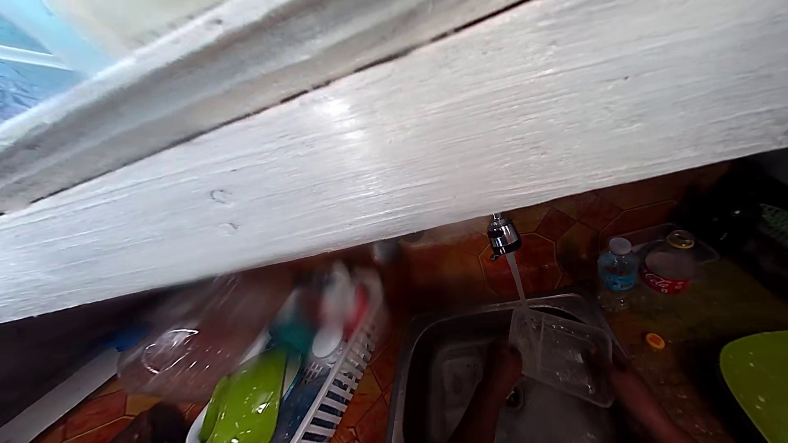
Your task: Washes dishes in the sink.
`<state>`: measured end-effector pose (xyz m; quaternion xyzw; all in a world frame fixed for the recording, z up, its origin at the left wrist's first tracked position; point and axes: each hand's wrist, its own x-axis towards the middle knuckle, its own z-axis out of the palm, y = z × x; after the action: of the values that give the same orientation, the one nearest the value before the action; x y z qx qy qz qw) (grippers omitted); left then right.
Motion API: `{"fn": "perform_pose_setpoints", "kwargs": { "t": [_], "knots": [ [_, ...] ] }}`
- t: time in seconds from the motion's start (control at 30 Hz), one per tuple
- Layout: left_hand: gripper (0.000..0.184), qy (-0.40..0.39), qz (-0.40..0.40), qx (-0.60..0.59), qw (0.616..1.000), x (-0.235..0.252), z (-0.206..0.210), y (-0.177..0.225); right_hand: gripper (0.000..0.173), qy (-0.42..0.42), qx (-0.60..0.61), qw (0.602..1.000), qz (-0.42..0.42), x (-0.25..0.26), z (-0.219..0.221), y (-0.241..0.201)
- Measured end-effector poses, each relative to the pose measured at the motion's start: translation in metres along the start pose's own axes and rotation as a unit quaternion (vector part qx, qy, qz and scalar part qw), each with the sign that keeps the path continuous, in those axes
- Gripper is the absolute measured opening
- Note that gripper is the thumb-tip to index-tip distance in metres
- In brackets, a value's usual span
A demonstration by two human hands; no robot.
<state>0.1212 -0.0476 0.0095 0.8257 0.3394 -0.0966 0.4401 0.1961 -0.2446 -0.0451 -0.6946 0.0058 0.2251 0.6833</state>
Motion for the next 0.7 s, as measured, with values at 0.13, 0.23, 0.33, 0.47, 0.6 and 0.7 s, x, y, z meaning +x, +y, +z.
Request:
{"fn": "perform_pose_setpoints", "kwargs": {
  "t": [0.13,0.23,0.33,0.47,0.6,0.7],
  "knots": [
    [0.039,-0.011,-0.061,0.074,0.995,-0.010,-0.023,0.001,0.040,-0.041,0.081,0.981,0.171,0.000,0.021,0.010],
    [0.045,-0.018,-0.086,0.109,0.990,-0.024,-0.039,0.003,0.039,-0.085,0.086,0.958,0.260,-0.005,0.036,0.021],
    [0.047,0.008,-0.032,0.092,0.995,-0.038,-0.050,0.001,0.045,-0.124,0.057,0.953,0.272,-0.010,0.048,0.024],
    [0.059,-0.012,0.024,-0.038,0.999,-0.049,-0.059,-0.015,0.046,-0.139,0.025,0.954,0.263,-0.001,0.056,0.022],
    [0.065,0.008,0.130,-0.028,0.991,-0.069,-0.063,-0.016,0.052,-0.163,-0.040,0.952,0.255,0.003,0.066,0.014],
    [0.068,0.026,0.202,0.049,0.978,-0.091,-0.058,-0.007,0.035,-0.230,-0.030,0.936,0.265,0.004,0.077,0.011]
  ]
}}
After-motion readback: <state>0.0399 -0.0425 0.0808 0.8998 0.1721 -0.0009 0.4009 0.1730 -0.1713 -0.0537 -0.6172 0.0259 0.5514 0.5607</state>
